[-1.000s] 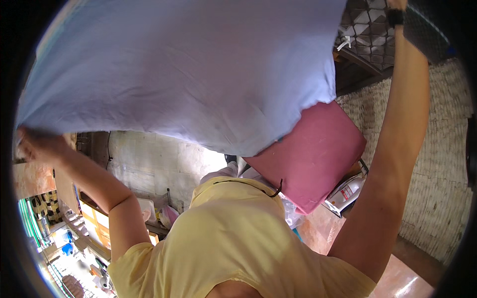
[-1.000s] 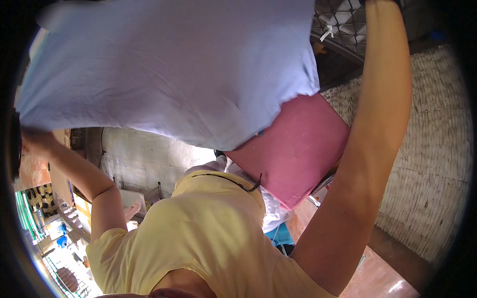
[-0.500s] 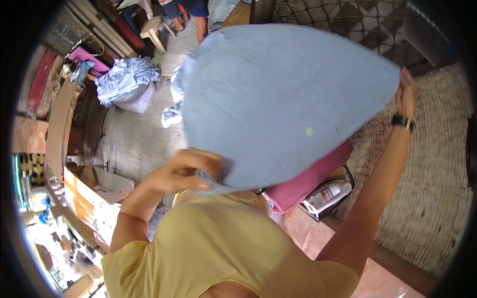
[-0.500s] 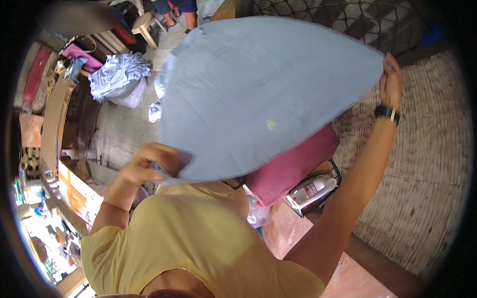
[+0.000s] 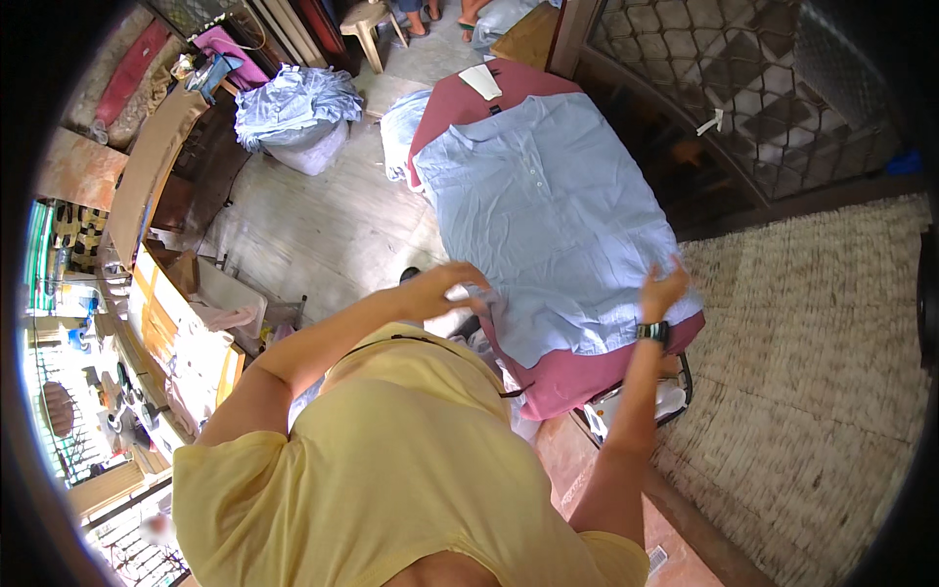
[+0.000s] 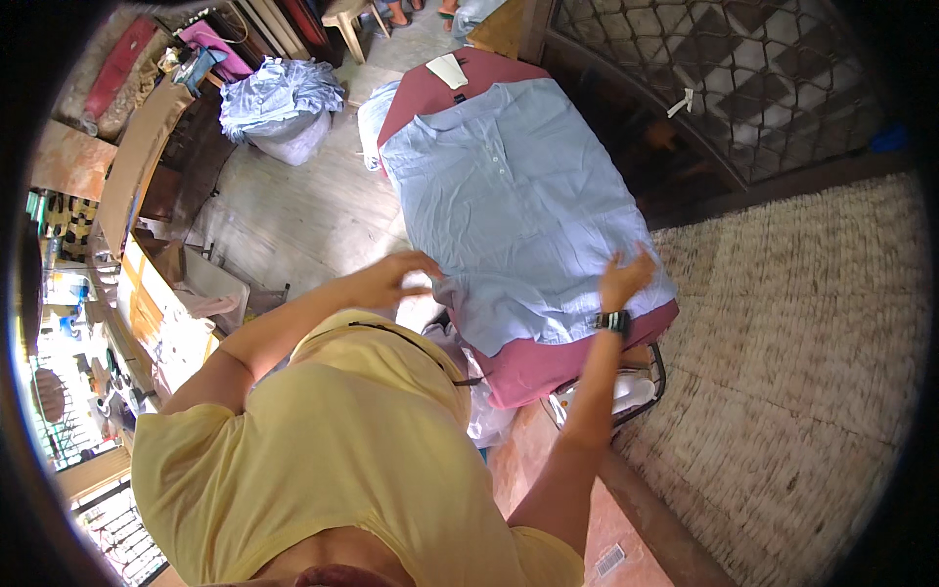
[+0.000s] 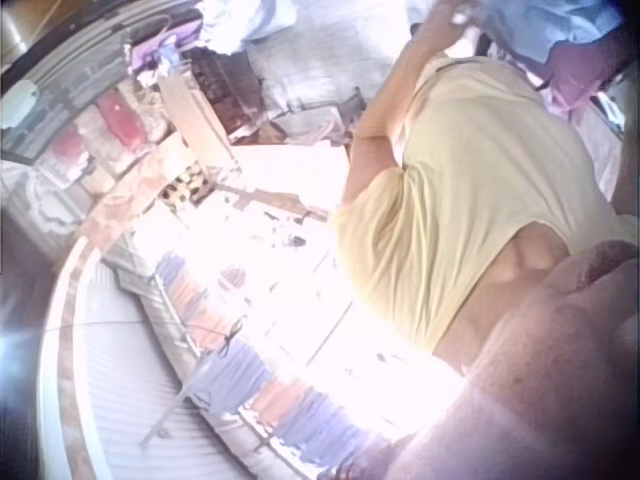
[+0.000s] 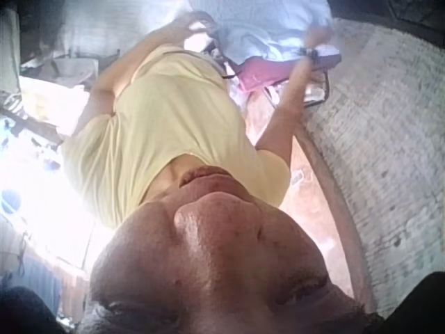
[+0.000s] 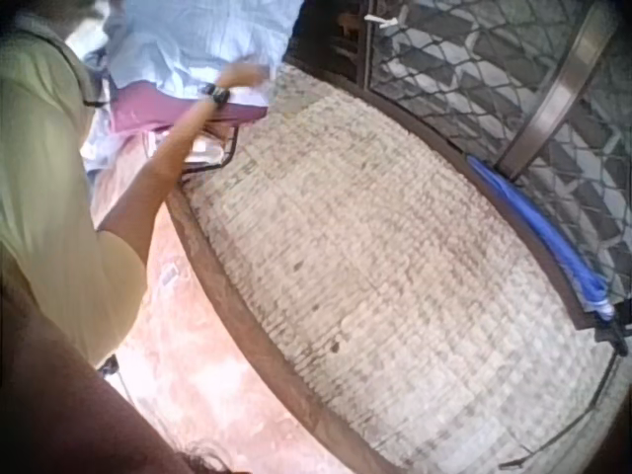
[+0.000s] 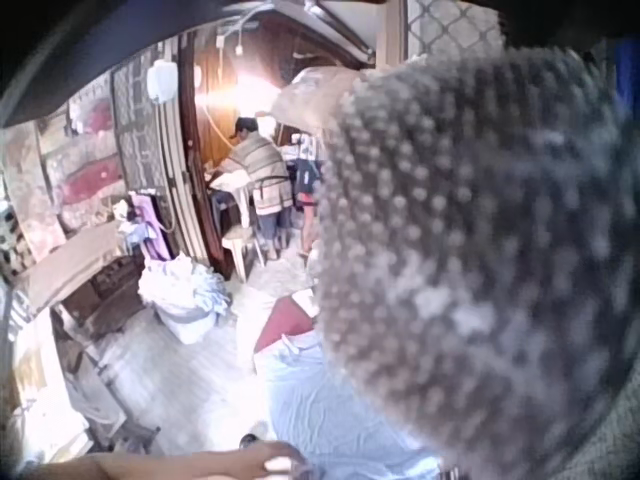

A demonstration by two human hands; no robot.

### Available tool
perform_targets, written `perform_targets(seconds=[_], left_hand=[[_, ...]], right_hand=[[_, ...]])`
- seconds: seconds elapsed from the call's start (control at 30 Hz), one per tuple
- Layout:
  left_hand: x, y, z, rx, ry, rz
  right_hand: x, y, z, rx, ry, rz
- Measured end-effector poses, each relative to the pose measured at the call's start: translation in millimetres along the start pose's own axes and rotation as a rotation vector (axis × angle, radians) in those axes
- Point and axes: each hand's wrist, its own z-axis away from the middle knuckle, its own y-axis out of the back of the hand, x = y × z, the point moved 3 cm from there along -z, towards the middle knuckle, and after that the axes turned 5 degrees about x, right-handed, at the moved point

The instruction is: The person spreads a light blue shirt across an ironing board, aligns the collar and buttons, and uses an iron to smooth the fabric.

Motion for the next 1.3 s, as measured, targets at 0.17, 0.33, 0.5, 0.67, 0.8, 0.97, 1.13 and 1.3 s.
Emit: perform_targets(seconds=[0.17,0.33,0.5,0.67,0.8,0.97,1.13,1.3], left_hand=[[-183,11,119,-0.004,0.791,-0.534],[-222,-21,177,-0.062,1.094,0.541],[-214,25,243,-0.447,1.301,-0.015],[-192,12,224,0.367,0.684,0.41],[-193,32,194,0.478,0.53,0.164],[-189,71,120,-0.075,-0.04,-0.586],[-203,102,53,-0.418,-0.429,-0.52],[-303,129,30,-0.313,-0.816,-1.137]], right_hand=[[-131,-37,125,-0.346,0.141,-0.189],[-168,-20,173,-0.55,0.078,-0.068],[-162,-10,171,-0.491,0.01,-0.056],[-172,-5,170,-0.409,-0.069,-0.118],[-197,-11,184,-0.417,-0.129,-0.217],[-231,-6,182,-0.546,-0.17,-0.277],[-239,-20,187,-0.554,-0.341,-0.27],[-263,-39,185,-0.63,-0.4,-0.191]])
